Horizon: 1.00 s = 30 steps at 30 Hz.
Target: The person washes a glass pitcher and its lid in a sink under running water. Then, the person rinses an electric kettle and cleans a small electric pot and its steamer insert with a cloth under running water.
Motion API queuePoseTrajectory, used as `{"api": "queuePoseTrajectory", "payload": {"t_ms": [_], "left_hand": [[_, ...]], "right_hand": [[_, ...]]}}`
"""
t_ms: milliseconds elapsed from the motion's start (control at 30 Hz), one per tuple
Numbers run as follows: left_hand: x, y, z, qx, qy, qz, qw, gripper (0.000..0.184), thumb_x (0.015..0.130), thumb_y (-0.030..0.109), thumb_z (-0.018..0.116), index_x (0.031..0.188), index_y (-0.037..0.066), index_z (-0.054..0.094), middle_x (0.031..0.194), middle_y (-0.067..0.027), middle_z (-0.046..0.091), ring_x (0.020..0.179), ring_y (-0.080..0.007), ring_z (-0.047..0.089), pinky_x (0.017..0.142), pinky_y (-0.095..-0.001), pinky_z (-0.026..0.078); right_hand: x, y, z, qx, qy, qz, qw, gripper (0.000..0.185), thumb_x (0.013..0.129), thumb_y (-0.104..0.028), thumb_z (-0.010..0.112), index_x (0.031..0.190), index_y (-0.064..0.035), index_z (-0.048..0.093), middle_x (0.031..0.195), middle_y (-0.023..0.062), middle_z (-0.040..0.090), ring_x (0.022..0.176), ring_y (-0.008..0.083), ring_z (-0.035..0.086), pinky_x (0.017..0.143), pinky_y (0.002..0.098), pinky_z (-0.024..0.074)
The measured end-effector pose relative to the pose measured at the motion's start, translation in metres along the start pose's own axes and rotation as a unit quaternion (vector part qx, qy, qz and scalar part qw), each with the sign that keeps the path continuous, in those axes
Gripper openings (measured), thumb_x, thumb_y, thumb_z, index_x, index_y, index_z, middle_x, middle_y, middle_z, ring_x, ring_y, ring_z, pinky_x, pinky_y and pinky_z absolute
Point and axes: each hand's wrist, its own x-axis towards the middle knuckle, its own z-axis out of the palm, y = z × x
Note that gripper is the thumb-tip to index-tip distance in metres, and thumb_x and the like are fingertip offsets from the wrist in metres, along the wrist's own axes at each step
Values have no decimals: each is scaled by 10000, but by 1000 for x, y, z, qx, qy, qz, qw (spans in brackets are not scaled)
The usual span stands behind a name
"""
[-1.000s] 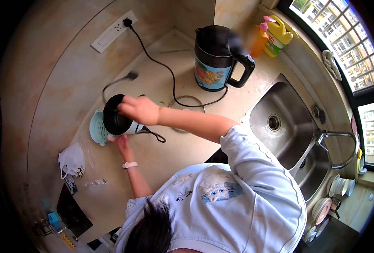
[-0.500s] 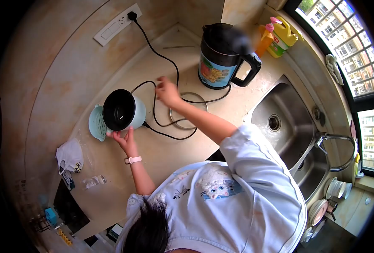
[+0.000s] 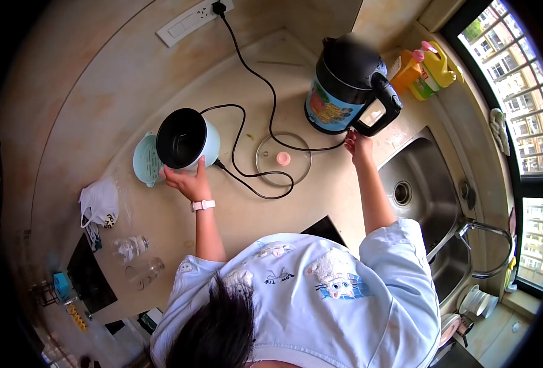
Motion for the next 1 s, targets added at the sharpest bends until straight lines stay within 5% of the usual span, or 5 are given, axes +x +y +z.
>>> {"api": "queuePoseTrajectory", "payload": {"t_ms": [400,600,733,867,1000], "left_hand": [[38,12,47,232,112,72,964,895,570,442,734,1253,80,284,1259,-207,206,1162,-363,226,918,-474,230],[106,16,60,74,-55,138,986,558,634,372,663,1059,44,510,1044,-197,510,957,-357,484,823,-414,381],[170,-13,78,317,-348,26,882,383,668,269,649,906,-23,582,928,-200,585,878,-329,554,758,-368,435],[181,-31,89,258,-345,90,898,275,699,231,614,902,45,605,930,-161,592,873,-327,556,754,-387,438],[194,-25,70,369,-284,154,871,192,739,229,579,888,112,607,924,-122,590,912,-305,532,805,-413,391]], "right_hand": [[-14,-8,-8,-17,22,23,999,158,826,-177,460,867,-38,522,669,48,555,558,131,538,474,234,464],[-6,-8,-20,-34,38,8,999,163,819,-205,516,804,-43,509,640,37,542,507,137,542,426,245,465],[-4,-2,-13,-166,69,-52,982,170,801,-182,549,723,-39,499,616,50,535,473,157,554,378,267,466],[-13,-21,-12,-210,87,-42,973,183,742,-150,623,708,-21,498,599,71,524,493,172,566,378,282,467],[-11,-49,-38,-301,71,-400,863,529,581,30,570,1081,-31,409,995,104,534,908,185,541,752,304,448]]}}
